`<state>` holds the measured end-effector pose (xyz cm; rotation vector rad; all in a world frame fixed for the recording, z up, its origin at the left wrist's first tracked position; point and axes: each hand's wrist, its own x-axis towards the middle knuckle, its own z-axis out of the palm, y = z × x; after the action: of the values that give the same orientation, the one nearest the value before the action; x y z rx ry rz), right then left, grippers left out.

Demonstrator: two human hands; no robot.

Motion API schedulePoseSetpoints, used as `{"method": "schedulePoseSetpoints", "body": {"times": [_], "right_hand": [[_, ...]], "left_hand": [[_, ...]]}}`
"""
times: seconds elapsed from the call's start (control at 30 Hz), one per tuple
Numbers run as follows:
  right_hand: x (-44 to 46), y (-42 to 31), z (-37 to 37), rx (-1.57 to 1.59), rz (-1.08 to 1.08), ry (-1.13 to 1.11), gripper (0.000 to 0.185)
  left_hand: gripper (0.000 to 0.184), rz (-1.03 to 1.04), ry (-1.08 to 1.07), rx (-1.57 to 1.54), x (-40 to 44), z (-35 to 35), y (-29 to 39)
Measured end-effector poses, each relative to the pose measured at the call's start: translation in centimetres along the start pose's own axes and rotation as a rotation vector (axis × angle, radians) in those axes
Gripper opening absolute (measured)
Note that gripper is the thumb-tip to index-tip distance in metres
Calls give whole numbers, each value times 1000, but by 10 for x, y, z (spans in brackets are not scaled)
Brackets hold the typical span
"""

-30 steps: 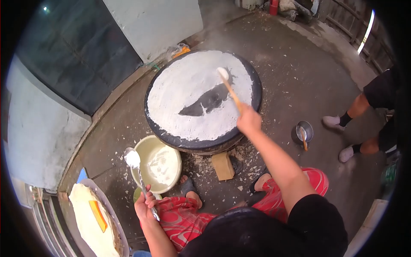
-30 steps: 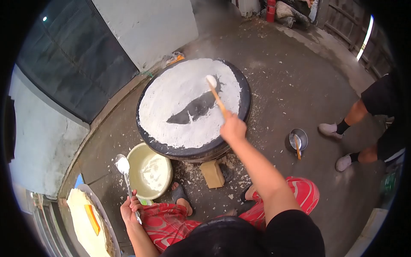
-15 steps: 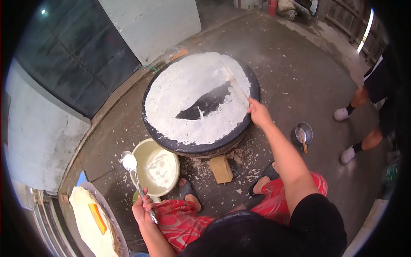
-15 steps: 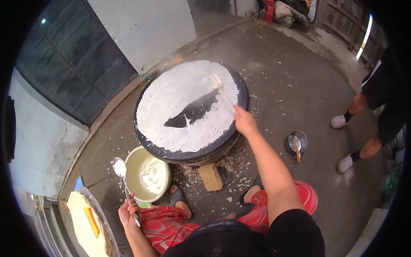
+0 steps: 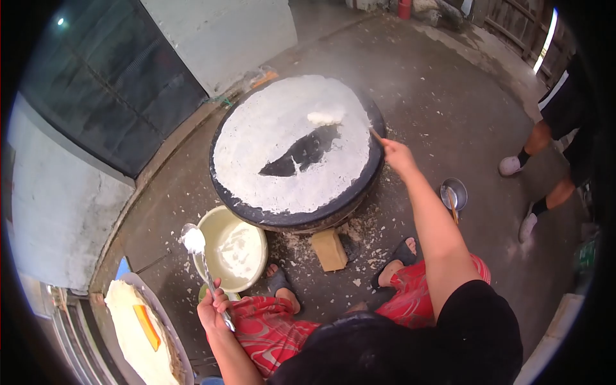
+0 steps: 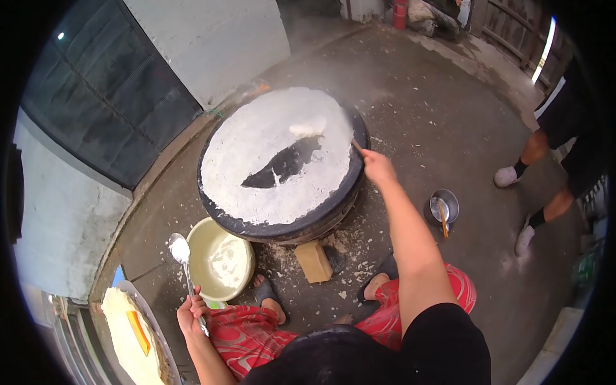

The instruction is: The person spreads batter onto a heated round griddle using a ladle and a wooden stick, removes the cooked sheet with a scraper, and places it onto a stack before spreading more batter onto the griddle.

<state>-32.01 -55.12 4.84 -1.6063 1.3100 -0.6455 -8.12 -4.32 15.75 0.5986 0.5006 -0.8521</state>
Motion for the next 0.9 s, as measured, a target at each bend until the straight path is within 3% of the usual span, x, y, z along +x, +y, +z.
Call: {"method": "schedulePoseSetpoints", "body": {"times": [0.07,0.23,0.27,0.33,0.4,0.47,0.57,0.7,0.77,0.9], "right_hand": [[-28,-31,20,-264,-185,-53,28],[-76,-80,-5,-479,-203,-191,30],[-74,-71,-9,-482,-209,-192,30],[-65,-33,-5,-291,-29,83,30],[-57,-3,29,-50,-118,28,30],[-71,-28,54,-295,-201,-53,30],[-104,-84,48,-459,-147,-156,31],[-104,-69,35,-284,-64,20,28],[-101,-48,59,-304,-104,-26,28],[-125,-89,74,-407,-191,-155,28]], "left_hand": [[34,-11,-9,-3,1,2,0],[34,-45,-57,-26,-1,-1,1],[34,-42,-61,-32,0,-1,2],[34,-29,-66,25,-2,-4,1],[33,-38,-55,25,-2,-5,1],[33,-45,-46,29,-1,-3,1],[31,-44,-50,24,-3,0,0],[30,-35,-72,48,-7,-4,0],[30,-23,-69,62,-6,-10,2],[30,-24,-70,41,-6,-6,2]]}}
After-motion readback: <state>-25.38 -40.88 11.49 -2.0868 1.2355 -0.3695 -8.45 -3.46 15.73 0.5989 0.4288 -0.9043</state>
